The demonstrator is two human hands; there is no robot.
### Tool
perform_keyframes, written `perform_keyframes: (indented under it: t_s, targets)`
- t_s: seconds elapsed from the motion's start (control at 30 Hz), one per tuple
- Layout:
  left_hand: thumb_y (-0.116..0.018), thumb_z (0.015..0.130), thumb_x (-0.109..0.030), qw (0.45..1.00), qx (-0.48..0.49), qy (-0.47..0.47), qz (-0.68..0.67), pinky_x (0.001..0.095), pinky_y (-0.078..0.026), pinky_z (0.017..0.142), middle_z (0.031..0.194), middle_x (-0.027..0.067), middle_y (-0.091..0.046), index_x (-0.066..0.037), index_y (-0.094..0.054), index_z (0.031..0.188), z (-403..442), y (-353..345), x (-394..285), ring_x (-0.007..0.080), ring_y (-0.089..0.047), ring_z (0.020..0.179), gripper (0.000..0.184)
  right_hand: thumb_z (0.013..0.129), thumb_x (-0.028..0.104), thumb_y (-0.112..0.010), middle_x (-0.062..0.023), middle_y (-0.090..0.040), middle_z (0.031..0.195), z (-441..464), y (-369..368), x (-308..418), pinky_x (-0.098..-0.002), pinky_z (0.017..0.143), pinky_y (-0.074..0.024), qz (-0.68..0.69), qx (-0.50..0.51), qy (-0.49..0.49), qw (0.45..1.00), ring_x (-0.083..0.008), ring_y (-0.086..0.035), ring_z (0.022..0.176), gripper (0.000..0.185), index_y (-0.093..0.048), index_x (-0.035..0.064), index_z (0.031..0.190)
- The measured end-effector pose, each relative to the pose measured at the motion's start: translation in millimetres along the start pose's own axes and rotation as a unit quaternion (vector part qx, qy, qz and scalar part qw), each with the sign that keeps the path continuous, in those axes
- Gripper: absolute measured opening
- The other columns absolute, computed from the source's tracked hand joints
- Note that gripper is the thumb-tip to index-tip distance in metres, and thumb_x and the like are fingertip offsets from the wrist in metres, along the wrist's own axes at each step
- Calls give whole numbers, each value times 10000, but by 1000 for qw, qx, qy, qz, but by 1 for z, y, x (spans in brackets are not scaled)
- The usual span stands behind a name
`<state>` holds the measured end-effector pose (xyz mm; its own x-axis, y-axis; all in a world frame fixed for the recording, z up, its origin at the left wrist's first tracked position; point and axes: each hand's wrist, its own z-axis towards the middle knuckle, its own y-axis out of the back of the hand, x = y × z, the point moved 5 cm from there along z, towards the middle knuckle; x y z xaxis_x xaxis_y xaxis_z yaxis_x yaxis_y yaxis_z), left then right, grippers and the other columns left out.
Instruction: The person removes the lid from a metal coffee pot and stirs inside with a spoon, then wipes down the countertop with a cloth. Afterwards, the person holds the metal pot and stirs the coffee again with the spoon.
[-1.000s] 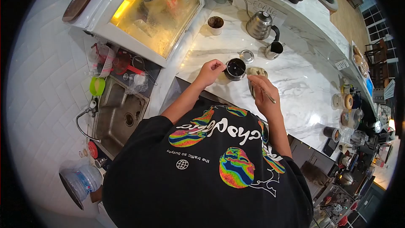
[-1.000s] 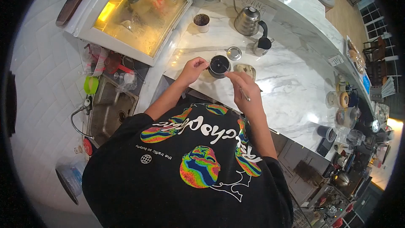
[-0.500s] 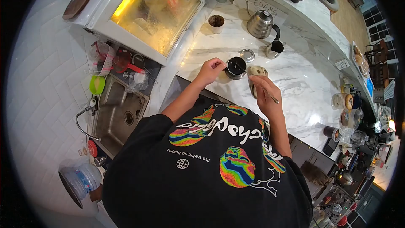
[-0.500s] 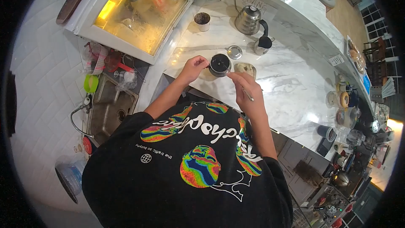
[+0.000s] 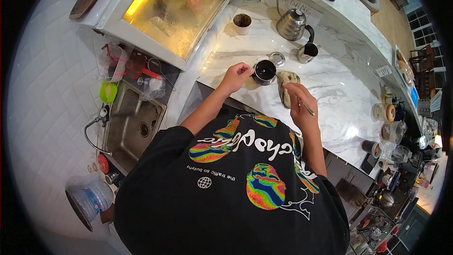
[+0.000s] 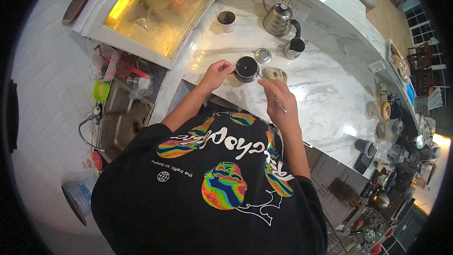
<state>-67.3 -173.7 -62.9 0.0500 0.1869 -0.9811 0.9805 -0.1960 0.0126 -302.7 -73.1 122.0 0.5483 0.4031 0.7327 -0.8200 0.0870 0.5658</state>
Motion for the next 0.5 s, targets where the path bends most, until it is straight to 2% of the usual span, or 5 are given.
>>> perform_keyframes:
  t_s: [0.03, 0.13, 0.37, 0.5]
  targets:
    - [-767, 1005, -213, 1000, 0, 2, -6, 248, -487, 732, 861, -19, -692, -44, -736, 1004, 0, -1, -1, 62, -585, 784, 172, 949, -94, -656, -169, -759, 1135, 1, 0, -1, -431, 826, -604, -7, -5, 4, 1000, -407, -738, 1005, 334, -732, 102, 1210]
    - [-720, 1029, -205, 999, 20, 21, 19, 261, -515, 849, 951, 13, -728, -33, -721, 1031, 1, 0, -1, 89, -649, 902, 172, 947, -97, -656, -167, -760, 1139, 5, -6, -5, -455, 871, -603, -4, -13, 2, 1000, -406, -737, 1009, 332, -732, 95, 1207]
    - [-729, 1024, -203, 999, 23, 20, 21, 256, -513, 840, 950, 11, -727, -35, -722, 1033, 4, 2, 5, 84, -645, 895, 169, 936, -102, -659, -163, -761, 1136, -2, -6, 2, -511, 1010, -579, 3, -12, 11, 1000, -403, -732, 1014, 358, -729, 102, 1221]
    - [-727, 1025, -193, 999, 15, 30, 21, 257, -514, 840, 948, 12, -728, -36, -726, 1041, 0, 0, -2, 86, -644, 894, 158, 935, -101, -662, -156, -762, 1129, 0, -7, -5, -520, 1039, -570, -24, -29, 29, 999, -408, -729, 1022, 356, -725, 99, 1223]
